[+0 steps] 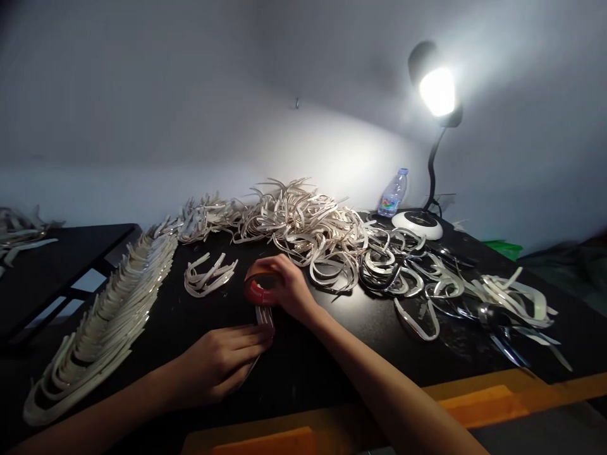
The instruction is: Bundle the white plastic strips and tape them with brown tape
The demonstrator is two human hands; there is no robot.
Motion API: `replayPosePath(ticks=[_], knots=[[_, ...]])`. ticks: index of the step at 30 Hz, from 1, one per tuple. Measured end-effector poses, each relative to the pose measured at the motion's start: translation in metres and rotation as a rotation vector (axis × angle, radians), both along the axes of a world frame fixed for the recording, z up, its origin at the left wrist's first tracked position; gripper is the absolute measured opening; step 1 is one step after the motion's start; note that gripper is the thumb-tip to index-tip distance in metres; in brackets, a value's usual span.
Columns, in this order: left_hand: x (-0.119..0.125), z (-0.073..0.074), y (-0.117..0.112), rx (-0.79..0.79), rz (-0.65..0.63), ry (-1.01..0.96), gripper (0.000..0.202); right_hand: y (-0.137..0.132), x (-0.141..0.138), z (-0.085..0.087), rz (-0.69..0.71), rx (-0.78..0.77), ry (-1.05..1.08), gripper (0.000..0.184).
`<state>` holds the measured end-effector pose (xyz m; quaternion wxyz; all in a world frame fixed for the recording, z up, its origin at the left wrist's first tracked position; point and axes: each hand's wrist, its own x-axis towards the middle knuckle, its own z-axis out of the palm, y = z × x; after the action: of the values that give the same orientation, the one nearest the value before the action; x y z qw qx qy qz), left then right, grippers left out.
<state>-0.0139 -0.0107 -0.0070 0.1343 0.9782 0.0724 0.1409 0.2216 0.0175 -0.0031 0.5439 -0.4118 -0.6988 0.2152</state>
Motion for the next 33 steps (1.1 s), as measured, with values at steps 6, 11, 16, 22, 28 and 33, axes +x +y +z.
replayPosePath(ticks=[6, 11, 16, 22, 28, 33], knots=[[-0.011, -0.004, 0.015, -0.077, -0.041, -0.080, 0.043, 0.015, 0.035, -0.009, -0.231, -0.120, 0.226, 0.031], [-0.033, 0.004, 0.034, -0.059, 0.014, -0.126, 0.044, 0.020, 0.047, -0.018, -0.326, -0.222, 0.081, 0.028], [-0.043, 0.016, 0.035, 0.257, 0.353, -0.096, 0.034, 0.019, 0.048, -0.024, -0.476, -0.137, -0.185, 0.015], [-0.037, 0.014, 0.030, 0.187, 0.360, -0.014, 0.022, 0.013, 0.043, -0.020, -0.498, -0.076, -0.282, 0.019], [-0.034, 0.007, 0.026, 0.130, 0.246, 0.006, 0.030, -0.024, -0.010, 0.008, -0.248, 0.219, -0.388, 0.028], [-0.035, 0.008, 0.027, 0.071, 0.364, 0.038, 0.027, -0.042, -0.037, 0.008, 0.166, 0.193, -0.676, 0.023]])
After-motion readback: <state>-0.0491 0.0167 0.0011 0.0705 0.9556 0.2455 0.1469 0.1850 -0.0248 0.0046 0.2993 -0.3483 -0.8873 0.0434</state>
